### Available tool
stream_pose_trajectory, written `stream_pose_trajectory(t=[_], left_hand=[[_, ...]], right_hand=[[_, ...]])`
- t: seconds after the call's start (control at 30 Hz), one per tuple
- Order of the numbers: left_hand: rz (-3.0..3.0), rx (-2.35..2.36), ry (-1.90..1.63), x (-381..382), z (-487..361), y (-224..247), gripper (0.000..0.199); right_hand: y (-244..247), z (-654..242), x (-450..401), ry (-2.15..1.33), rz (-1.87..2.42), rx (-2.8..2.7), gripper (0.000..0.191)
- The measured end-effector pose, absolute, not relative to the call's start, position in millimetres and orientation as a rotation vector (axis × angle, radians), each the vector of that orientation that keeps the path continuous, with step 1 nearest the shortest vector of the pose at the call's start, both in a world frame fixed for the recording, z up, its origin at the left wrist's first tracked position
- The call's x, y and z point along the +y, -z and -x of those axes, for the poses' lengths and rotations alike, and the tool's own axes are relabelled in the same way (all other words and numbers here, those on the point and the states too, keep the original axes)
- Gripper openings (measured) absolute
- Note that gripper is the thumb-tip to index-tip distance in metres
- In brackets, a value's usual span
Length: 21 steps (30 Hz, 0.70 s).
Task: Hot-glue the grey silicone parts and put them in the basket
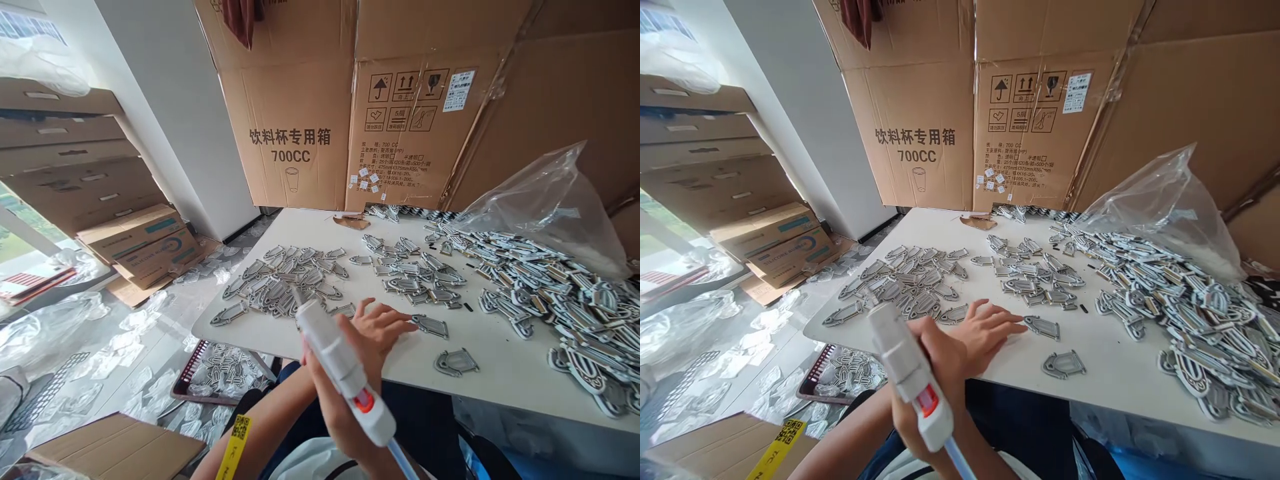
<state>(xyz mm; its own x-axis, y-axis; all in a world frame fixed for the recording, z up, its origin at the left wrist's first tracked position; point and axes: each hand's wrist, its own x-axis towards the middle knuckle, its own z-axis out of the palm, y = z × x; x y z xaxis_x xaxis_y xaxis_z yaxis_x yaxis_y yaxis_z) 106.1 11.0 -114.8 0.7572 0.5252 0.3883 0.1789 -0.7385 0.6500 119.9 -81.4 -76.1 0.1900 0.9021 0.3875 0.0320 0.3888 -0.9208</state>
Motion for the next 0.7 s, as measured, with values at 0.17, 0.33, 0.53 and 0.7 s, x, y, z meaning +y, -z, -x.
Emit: stream_pose_trajectory(t=[0.17, 0.33, 0.53, 0.7], left_hand=[[-2.749, 0.326, -0.502, 4.6, -120.0, 127.3, 0.060], [-2.773, 0.571, -0.528, 1.5, -130.8, 133.1, 0.042], [-2.776, 0.546, -0.663, -0.5, -129.6, 140.7, 0.032], [-2.784, 0.480, -0.572, 6.9, -133.4, 139.0, 0.013]], right_hand=[[74.2, -119.8, -83.4, -0.766, 0.973, -1.350, 0.014], [69.0, -129.3, -80.6, -0.795, 1.012, -1.333, 0.019], [67.0, -136.3, -81.6, -0.789, 1.082, -1.278, 0.028], [62.8, -136.6, -80.5, -0.701, 1.164, -1.332, 0.037]])
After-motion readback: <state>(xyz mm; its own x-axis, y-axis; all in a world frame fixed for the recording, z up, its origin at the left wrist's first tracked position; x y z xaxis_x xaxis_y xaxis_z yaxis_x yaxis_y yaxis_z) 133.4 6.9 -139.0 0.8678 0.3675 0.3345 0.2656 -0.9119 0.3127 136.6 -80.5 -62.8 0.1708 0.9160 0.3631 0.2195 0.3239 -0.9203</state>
